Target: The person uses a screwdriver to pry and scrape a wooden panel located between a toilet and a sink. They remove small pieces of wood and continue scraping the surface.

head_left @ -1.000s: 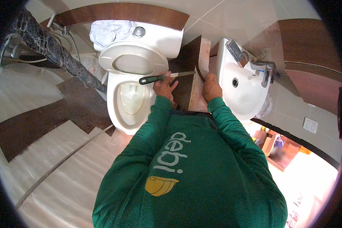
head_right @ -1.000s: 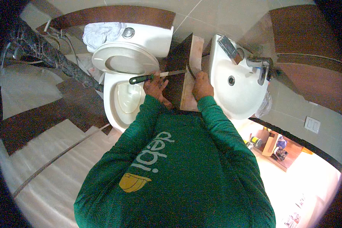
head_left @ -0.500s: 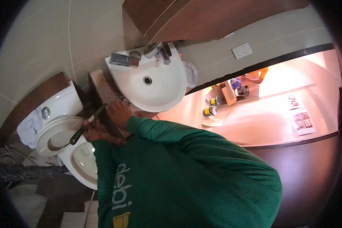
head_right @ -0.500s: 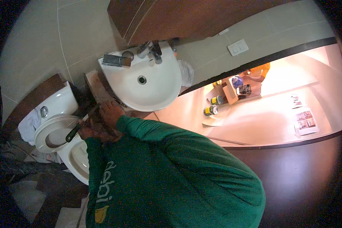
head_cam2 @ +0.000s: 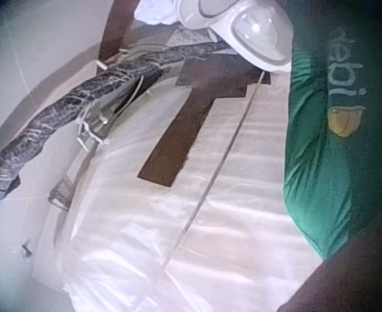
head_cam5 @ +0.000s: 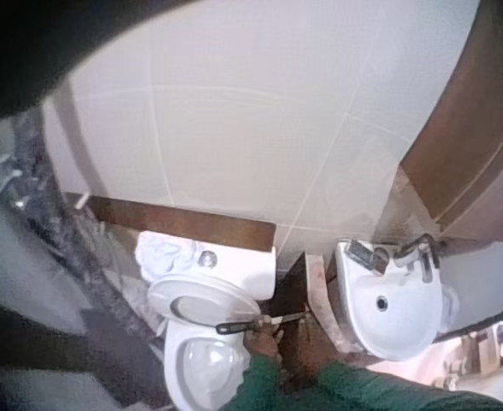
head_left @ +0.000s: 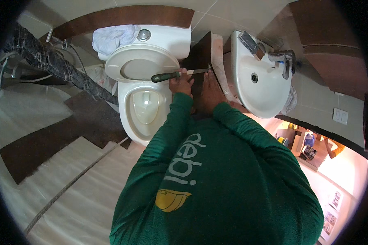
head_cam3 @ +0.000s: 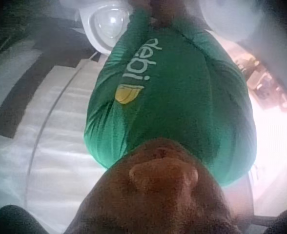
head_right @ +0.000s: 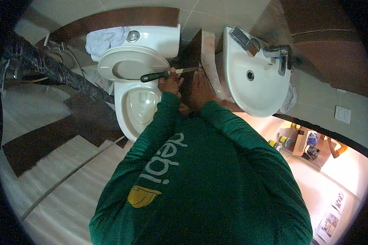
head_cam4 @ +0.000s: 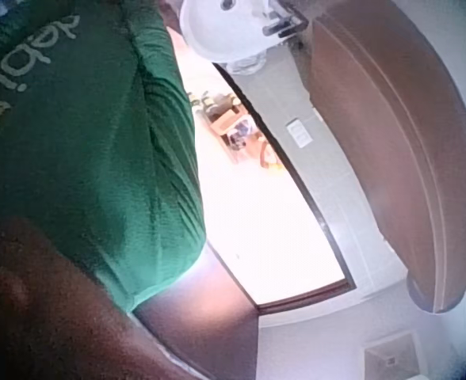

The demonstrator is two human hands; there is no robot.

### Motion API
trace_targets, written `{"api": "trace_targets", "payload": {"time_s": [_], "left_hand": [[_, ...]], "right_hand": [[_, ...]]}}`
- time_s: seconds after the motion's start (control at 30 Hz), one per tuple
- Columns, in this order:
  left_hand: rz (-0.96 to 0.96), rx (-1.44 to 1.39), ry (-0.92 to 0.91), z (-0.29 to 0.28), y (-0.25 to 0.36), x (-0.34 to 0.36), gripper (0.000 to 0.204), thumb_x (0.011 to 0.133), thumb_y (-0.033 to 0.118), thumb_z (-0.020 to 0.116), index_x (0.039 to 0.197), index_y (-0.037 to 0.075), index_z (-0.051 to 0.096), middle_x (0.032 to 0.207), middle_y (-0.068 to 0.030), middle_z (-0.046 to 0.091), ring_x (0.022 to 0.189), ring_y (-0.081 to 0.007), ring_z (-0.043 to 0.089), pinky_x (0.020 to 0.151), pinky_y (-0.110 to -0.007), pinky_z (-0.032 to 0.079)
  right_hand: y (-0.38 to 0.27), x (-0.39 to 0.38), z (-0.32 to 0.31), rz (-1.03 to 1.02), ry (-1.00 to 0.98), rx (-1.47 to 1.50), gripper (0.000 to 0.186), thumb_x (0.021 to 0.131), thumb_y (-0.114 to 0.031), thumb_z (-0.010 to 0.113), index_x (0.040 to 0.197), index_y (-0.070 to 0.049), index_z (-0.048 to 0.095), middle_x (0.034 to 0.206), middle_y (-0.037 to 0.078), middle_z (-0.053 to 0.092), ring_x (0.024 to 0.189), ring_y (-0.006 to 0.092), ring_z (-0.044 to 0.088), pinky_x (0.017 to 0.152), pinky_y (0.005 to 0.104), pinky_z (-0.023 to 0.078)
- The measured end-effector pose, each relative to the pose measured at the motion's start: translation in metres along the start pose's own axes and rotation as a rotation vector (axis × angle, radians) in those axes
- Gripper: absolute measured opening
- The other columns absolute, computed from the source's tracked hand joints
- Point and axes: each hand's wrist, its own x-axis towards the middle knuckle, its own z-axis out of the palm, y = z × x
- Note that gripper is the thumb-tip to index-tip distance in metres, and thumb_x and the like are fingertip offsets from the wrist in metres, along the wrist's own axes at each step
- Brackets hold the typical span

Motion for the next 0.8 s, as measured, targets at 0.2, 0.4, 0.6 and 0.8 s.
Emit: {"api": "trace_targets", "payload": {"time_s": [0.2, 0.4, 0.6, 0.8], "left_hand": [[0.111, -0.153, 0.012, 0.006, -0.010, -0.009, 0.030, 0.097, 0.019, 0.075, 0.121, 0.009, 0.060, 0.112, -0.0111, 0.066, 0.089, -0.0230, 0.069, 0.073, -0.038, 0.061], [0.361, -0.022, 0.348, -0.049, 0.044, -0.020, 0.062, 0.086, 0.023, 0.085, 0.132, 0.006, 0.047, 0.113, -0.0154, 0.067, 0.093, -0.0261, 0.069, 0.069, -0.044, 0.062], [1.103, 1.543, -0.024, -0.073, 0.100, -0.030, 0.061, 0.082, 0.037, 0.087, 0.126, 0.006, 0.058, 0.115, -0.0166, 0.067, 0.095, -0.0380, 0.067, 0.084, -0.046, 0.057], [0.865, 2.031, -0.252, -0.046, 0.101, -0.028, 0.055, 0.091, 0.055, 0.071, 0.121, 0.008, 0.064, 0.110, -0.0192, 0.067, 0.098, -0.0418, 0.066, 0.087, -0.053, 0.056]], "right_hand": [[0.016, 0.011, 0.012, -0.007, -0.082, -0.109, 0.088, 0.097, -0.027, 0.056, 0.160, 0.012, 0.009, 0.169, 0.031, 0.007, 0.158, 0.0411, 0.016, 0.129, 0.0443, 0.022], [0.010, 0.008, 0.002, 0.057, -0.108, 0.022, 0.097, 0.089, -0.029, 0.062, 0.160, 0.011, 0.009, 0.170, 0.029, 0.006, 0.158, 0.0414, 0.018, 0.129, 0.0451, 0.023], [0.010, 0.004, -0.004, 0.017, -0.074, -0.007, 0.100, 0.084, -0.022, 0.064, 0.161, 0.010, 0.008, 0.171, 0.028, 0.006, 0.157, 0.0426, 0.018, 0.127, 0.0477, 0.027], [0.023, 0.006, 0.016, -0.004, -0.012, -0.017, 0.098, 0.084, -0.016, 0.063, 0.161, 0.009, 0.008, 0.171, 0.026, 0.006, 0.157, 0.0421, 0.017, 0.127, 0.0477, 0.028]]}}
